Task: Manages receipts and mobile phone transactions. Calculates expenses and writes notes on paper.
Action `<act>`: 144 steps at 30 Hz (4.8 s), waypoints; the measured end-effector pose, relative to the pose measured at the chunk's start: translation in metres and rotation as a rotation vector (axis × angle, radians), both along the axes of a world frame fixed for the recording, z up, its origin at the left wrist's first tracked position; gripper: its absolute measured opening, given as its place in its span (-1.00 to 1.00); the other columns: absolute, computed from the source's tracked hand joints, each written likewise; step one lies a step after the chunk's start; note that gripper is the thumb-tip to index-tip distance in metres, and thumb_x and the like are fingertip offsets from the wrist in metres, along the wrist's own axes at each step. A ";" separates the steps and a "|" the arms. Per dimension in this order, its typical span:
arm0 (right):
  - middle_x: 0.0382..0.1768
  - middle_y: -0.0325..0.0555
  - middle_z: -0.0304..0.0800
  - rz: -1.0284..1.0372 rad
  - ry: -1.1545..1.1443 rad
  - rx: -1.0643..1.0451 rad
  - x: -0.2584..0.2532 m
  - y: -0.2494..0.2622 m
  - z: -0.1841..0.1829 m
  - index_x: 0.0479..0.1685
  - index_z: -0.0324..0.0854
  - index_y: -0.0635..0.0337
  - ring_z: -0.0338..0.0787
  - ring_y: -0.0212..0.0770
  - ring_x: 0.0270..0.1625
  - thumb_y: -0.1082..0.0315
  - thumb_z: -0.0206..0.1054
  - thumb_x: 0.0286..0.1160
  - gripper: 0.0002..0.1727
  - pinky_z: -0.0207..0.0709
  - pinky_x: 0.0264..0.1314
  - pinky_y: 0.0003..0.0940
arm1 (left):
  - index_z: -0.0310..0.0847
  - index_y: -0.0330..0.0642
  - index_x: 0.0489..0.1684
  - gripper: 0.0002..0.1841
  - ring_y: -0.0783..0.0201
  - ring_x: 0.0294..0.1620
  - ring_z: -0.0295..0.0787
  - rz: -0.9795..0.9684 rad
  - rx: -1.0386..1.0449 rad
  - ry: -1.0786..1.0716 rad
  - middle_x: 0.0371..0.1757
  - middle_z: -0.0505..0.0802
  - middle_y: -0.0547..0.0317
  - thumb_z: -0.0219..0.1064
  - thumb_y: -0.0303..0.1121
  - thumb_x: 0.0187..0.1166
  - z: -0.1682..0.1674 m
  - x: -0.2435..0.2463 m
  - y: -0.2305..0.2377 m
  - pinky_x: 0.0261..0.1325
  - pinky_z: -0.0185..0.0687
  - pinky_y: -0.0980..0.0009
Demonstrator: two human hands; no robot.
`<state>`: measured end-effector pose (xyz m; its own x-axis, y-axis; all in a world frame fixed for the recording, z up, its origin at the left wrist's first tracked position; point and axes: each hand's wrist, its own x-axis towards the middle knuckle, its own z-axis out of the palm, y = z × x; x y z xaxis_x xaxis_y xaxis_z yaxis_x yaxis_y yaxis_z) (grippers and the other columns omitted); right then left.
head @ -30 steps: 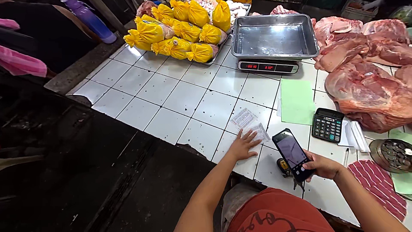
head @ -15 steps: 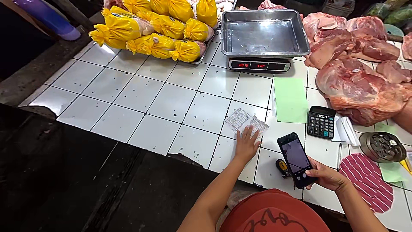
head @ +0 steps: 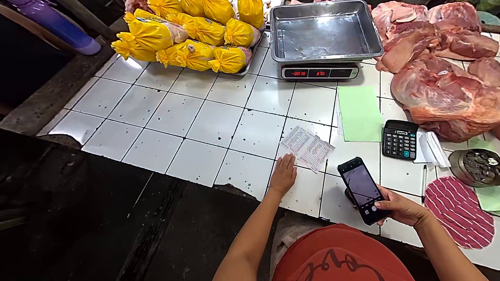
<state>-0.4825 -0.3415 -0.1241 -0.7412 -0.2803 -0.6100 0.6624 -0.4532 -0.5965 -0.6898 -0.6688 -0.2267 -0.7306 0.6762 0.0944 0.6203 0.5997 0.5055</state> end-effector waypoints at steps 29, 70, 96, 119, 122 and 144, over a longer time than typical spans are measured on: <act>0.16 -0.13 0.81 0.414 0.095 0.222 -0.128 -0.050 0.045 0.65 0.11 -0.12 0.92 -0.11 -0.03 0.36 0.43 0.22 -0.13 0.84 -0.28 -0.22 | 0.56 -0.24 0.57 -0.50 -0.27 0.72 0.38 0.093 0.059 -0.033 0.64 0.59 -0.17 0.20 -0.29 0.66 0.003 -0.007 0.008 0.75 0.09 -0.25; 0.21 0.20 0.71 -0.186 -0.479 0.102 -0.080 -0.019 -0.029 0.58 0.34 0.01 0.83 0.12 0.05 -0.31 -0.39 0.81 -0.26 0.75 -0.08 0.00 | 0.18 -0.10 0.84 -0.42 -0.14 0.90 0.00 0.538 -0.278 -0.229 0.86 0.27 -0.01 -0.13 -0.10 0.87 0.034 0.042 0.080 0.81 -0.28 -0.30; 0.20 0.15 0.75 -0.169 -0.446 0.161 -0.081 -0.029 -0.035 0.54 0.40 -0.05 0.86 0.11 0.05 -0.30 -0.40 0.82 -0.28 0.77 -0.12 -0.01 | 0.40 -0.25 0.70 -0.47 -0.22 0.64 0.49 0.336 -0.106 -0.005 0.55 0.65 -0.22 -0.01 -0.30 0.76 0.011 0.061 0.075 0.76 0.01 -0.23; 0.16 0.14 0.72 -0.194 -0.452 0.210 -0.103 -0.016 -0.024 0.54 0.34 -0.01 0.85 0.07 -0.02 -0.29 -0.39 0.83 -0.29 0.76 -0.17 -0.09 | 0.30 -0.30 0.75 -0.43 -0.28 0.71 0.38 0.305 -0.313 -0.063 0.70 0.52 -0.18 -0.01 -0.41 0.70 0.025 0.061 0.084 0.75 0.00 -0.24; 0.14 0.15 0.72 -0.228 -0.456 0.230 -0.106 -0.007 -0.020 0.53 0.36 -0.01 0.86 0.07 -0.04 -0.29 -0.37 0.83 -0.30 0.77 -0.19 -0.09 | 0.18 -0.33 0.80 -0.41 -0.28 0.77 0.28 0.276 -0.379 -0.134 0.76 0.42 -0.19 -0.03 -0.42 0.73 0.032 0.060 0.087 0.78 -0.04 -0.19; 0.09 0.20 0.74 -0.310 -0.429 0.369 -0.106 0.018 -0.018 0.53 0.36 0.09 0.86 0.08 -0.12 -0.26 -0.32 0.84 -0.29 0.77 -0.25 -0.06 | 0.31 -0.48 0.61 -0.54 -0.26 0.79 0.21 0.081 -0.435 -0.313 0.73 0.36 -0.37 -0.06 -0.43 0.79 0.064 0.015 0.097 0.77 0.12 -0.04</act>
